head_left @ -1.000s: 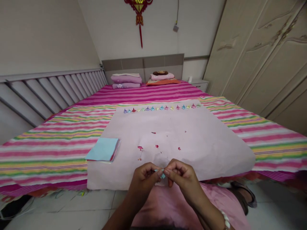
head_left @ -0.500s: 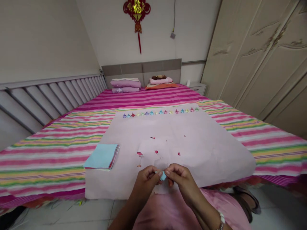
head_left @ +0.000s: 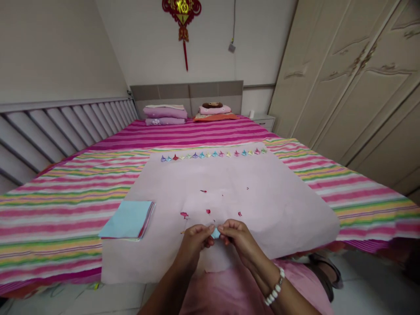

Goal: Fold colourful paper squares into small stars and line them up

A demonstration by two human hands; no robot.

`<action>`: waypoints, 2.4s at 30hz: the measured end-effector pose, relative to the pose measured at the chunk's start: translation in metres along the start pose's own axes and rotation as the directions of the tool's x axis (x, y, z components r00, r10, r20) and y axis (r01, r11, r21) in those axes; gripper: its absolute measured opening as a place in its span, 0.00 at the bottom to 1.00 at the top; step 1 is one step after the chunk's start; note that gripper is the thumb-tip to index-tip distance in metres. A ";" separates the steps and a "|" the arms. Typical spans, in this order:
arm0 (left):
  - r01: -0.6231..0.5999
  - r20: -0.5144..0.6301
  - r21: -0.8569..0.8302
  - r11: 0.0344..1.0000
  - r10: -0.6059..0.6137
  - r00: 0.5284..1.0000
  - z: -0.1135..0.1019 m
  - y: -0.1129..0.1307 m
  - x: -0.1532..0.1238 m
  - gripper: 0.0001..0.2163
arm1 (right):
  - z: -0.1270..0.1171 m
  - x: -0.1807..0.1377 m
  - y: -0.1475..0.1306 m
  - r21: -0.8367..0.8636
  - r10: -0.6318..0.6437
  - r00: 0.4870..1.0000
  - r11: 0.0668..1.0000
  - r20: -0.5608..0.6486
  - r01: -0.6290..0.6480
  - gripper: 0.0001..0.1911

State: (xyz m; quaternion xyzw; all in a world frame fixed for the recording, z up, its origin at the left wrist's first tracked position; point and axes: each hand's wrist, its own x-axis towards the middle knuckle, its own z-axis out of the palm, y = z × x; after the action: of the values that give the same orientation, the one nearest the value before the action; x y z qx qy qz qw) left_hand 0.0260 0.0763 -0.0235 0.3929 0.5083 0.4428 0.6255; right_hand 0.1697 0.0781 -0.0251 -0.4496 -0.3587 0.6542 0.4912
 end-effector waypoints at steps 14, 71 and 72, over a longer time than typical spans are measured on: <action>-0.576 0.151 0.473 0.667 0.582 0.799 -0.030 0.000 0.039 0.04 | -0.005 0.054 0.007 0.072 0.154 0.988 0.986 -0.002 -0.154 0.15; -0.402 -0.135 0.532 0.745 0.543 0.829 -0.035 -0.034 0.095 0.04 | -0.008 0.100 0.048 -0.361 -0.569 0.822 0.771 -0.019 0.525 0.08; -0.401 -0.139 0.530 0.747 0.543 0.828 -0.036 -0.035 0.096 0.05 | -0.008 0.100 0.048 -0.364 -0.578 0.816 0.765 -0.025 0.531 0.09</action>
State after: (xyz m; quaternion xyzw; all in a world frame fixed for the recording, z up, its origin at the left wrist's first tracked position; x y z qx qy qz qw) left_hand 0.0051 0.1584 -0.0902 0.5838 0.5681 0.4996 0.2947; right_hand 0.1504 0.1622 -0.0954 -0.4443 -0.5491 0.3750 0.6004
